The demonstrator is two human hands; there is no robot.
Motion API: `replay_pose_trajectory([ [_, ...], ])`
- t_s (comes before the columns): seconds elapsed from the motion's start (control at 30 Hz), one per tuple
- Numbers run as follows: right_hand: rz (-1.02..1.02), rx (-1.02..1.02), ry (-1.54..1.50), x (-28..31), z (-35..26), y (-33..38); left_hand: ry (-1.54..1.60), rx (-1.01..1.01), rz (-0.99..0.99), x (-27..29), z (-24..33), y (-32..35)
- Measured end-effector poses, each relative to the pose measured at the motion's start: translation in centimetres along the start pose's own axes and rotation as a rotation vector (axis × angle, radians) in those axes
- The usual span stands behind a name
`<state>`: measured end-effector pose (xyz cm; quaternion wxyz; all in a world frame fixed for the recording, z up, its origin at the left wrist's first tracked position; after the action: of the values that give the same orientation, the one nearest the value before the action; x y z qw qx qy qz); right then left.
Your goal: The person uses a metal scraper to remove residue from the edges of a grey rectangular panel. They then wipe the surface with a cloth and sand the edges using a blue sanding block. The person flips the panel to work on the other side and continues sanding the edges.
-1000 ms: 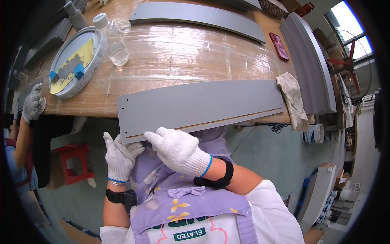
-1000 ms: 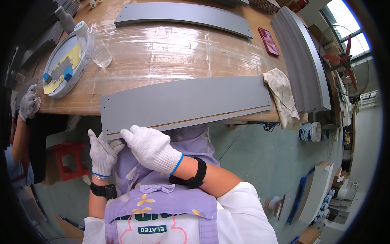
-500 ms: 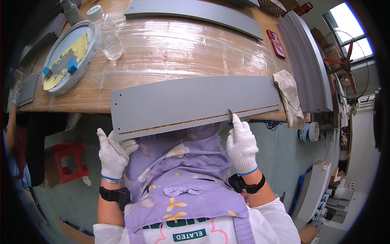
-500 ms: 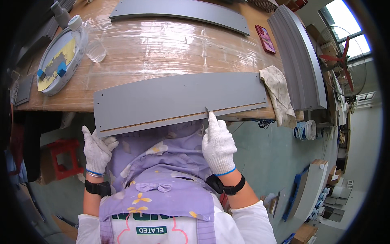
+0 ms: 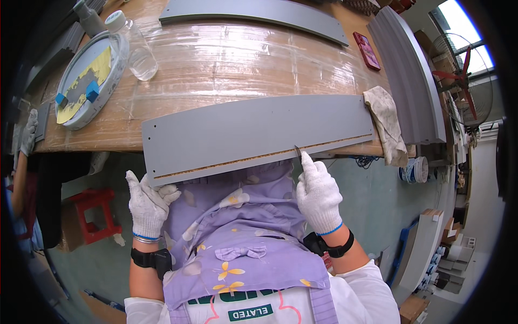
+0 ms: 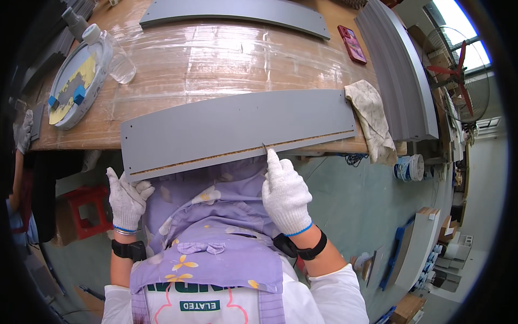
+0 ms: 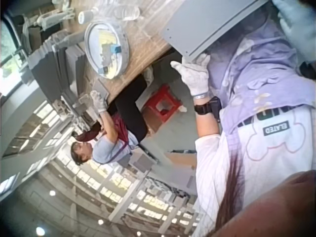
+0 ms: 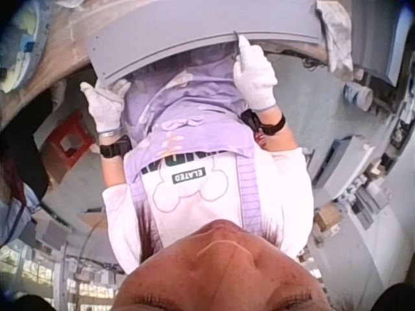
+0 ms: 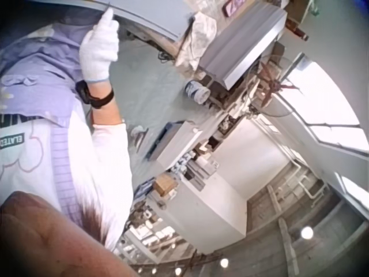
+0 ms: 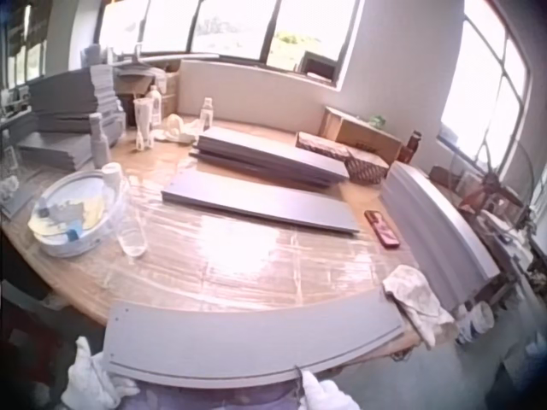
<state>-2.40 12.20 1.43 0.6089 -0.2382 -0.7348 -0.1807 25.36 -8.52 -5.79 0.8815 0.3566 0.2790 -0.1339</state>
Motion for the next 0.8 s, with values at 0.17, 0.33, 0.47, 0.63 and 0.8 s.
replay_pose_trajectory([
  [0.17, 0.006, -0.023, 0.002, 0.1, 0.2, 0.1, 0.008, 0.003, 0.009, -0.3, 0.0, 0.1],
  [0.33, 0.018, -0.04, -0.005, 0.0, 0.4, -0.2, -0.001, 0.005, -0.009, 0.1, 0.0, 0.1],
  [0.47, 0.133, -0.018, -0.07, 0.3, 0.9, -1.1, 0.062, 0.027, -0.067, 0.9, 0.1, -0.2],
  [0.63, 0.235, -0.235, 0.241, -0.9, 3.7, -5.3, 0.023, 0.019, -0.053, 0.6, 0.0, 0.4],
  [0.8, -0.085, 0.414, 0.074, -3.0, -9.5, -3.4, 0.05, 0.024, -0.067, 0.3, -0.2, 0.2],
])
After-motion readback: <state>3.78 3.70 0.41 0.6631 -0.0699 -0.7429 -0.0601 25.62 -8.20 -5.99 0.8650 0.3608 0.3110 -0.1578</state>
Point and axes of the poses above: each hand's wrist, its own y-axis away from the middle knuckle, its own x-axis out of the back of the hand, z = x × y, the point moved 2 cm from there along -y, towards the middle knuckle, and after that the axes turned 3 degrees about y, right-handed, at the moved point
